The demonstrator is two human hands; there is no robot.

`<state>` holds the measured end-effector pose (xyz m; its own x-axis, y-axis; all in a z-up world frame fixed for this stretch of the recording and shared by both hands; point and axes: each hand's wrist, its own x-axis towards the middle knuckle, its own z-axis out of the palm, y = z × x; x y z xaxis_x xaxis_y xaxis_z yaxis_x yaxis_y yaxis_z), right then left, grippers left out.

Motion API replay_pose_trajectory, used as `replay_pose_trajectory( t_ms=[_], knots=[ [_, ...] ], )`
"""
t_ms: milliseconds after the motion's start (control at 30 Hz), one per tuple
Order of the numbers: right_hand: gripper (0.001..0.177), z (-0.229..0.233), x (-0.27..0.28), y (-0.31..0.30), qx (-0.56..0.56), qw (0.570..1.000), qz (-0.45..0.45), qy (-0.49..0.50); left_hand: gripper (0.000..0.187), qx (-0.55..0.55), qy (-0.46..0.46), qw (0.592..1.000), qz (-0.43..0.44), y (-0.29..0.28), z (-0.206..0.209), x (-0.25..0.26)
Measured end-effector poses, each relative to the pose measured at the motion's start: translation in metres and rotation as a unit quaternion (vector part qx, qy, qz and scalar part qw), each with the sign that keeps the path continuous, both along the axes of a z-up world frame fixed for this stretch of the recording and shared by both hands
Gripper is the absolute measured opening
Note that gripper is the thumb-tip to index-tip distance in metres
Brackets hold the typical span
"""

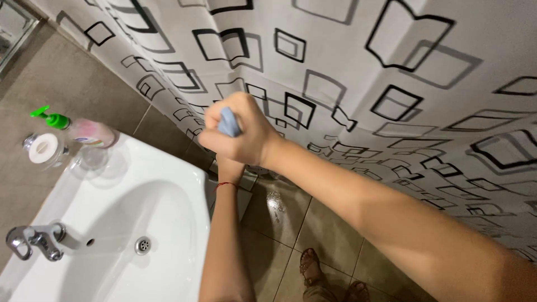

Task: Mopping the tile floor of a bathroom, navigating around the toilet and bidet.

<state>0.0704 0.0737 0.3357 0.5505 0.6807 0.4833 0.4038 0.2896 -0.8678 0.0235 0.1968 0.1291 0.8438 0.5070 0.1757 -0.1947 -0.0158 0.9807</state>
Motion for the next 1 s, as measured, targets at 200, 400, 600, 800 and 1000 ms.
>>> replay_pose_trajectory(
  t_ms=[200,400,600,800,1000],
  knots=[
    [0.037,0.024,-0.018,0.043,-0.011,0.999,-0.019,-0.025,0.055,0.098,0.098,0.975,0.175,0.01,-0.037,-0.018],
    [0.039,0.045,-0.025,0.038,-0.046,0.996,-0.065,-0.032,0.038,0.105,0.135,0.957,0.235,-0.006,-0.065,-0.017],
    [0.039,0.069,-0.019,0.004,-0.093,0.986,-0.135,-0.025,0.017,0.098,0.194,0.954,0.205,-0.071,-0.036,-0.02],
    [0.036,0.075,-0.011,-0.064,-0.125,0.975,-0.182,0.007,0.029,0.049,0.261,0.96,0.095,-0.142,-0.001,-0.025],
    [0.031,0.102,0.0,-0.184,-0.076,0.975,-0.202,0.048,0.03,0.117,0.237,0.954,-0.145,-0.204,0.025,-0.005]
  ],
)
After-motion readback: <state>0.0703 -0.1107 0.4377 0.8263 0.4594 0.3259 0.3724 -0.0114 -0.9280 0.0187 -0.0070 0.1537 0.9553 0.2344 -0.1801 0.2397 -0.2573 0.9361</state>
